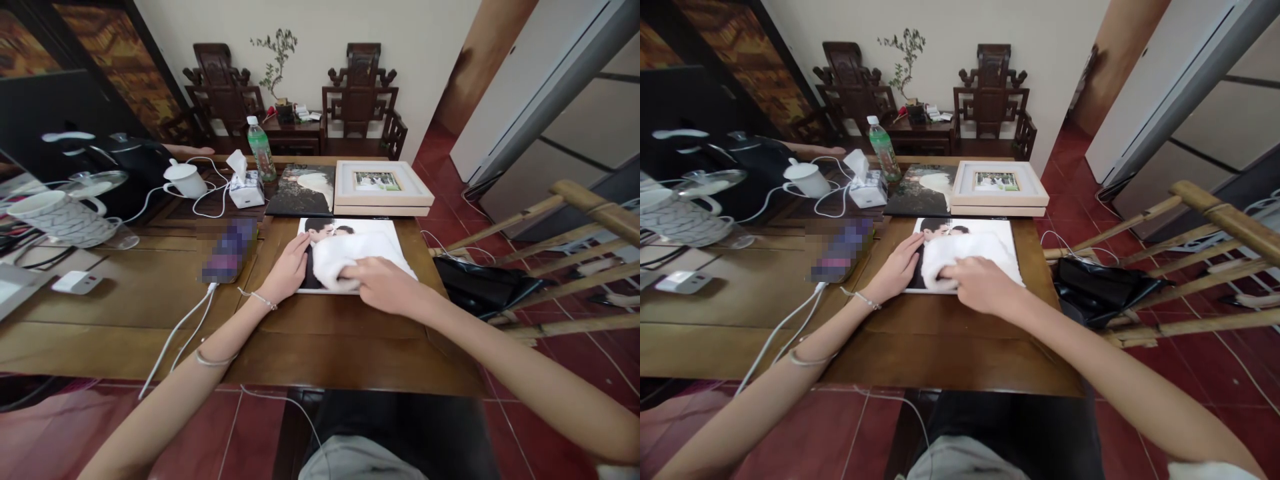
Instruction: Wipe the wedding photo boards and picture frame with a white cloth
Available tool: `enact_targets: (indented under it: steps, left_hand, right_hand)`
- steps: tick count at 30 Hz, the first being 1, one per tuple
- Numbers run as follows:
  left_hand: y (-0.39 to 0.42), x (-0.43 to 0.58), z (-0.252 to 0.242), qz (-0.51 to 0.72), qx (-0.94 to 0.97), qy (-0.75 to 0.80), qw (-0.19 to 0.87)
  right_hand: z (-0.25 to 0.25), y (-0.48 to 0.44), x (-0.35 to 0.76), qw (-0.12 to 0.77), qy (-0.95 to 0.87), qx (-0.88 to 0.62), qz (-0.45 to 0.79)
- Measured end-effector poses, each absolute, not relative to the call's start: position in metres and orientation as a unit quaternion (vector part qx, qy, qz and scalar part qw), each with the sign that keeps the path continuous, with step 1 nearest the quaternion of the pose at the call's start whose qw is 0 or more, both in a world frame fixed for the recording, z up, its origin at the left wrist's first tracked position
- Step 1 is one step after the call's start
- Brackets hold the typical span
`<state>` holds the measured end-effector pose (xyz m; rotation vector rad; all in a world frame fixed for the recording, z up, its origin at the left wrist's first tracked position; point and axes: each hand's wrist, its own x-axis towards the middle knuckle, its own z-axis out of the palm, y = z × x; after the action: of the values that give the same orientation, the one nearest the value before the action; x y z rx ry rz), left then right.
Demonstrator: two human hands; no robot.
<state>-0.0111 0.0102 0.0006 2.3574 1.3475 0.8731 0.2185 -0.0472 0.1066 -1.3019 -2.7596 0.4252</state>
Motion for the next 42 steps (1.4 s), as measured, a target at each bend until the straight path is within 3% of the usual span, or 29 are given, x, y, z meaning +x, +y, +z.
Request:
enact_targets:
  steps: [9,13,19,25,30,36,42]
  left_hand:
    - [0.001,-0.006,0.016,0.395,0.792,0.441,0.151]
    - [-0.005,-0.005,0.025,0.454,0.767,0.431,0.142]
    - [-0.004,-0.006,0.025,0.447,0.764,0.444,0.141]
    - [-0.002,-0.005,0.021,0.367,0.804,0.449,0.134]
    - [0.0,-0.004,0.016,0.335,0.819,0.445,0.14]
    - [0.002,-0.005,0.011,0.326,0.827,0.438,0.138]
    - [0.003,-0.006,0.009,0.316,0.827,0.45,0.12]
  right_hand:
    - [0.089,0.014,0.188,0.054,-0.91,-0.409,0.034]
    - [0.085,0.005,0.18,0.051,-0.945,-0.316,0.063]
    - [0.091,-0.039,0.192,0.028,-0.964,-0.24,0.109]
    - [0.103,-0.074,0.22,0.03,-0.939,-0.307,0.152]
    - [0.107,-0.052,0.242,0.022,-0.901,-0.414,0.129]
    - [0.097,-0.001,0.24,0.101,-0.875,-0.456,0.13]
    - [0.103,0.033,0.195,0.167,-0.847,-0.459,0.21]
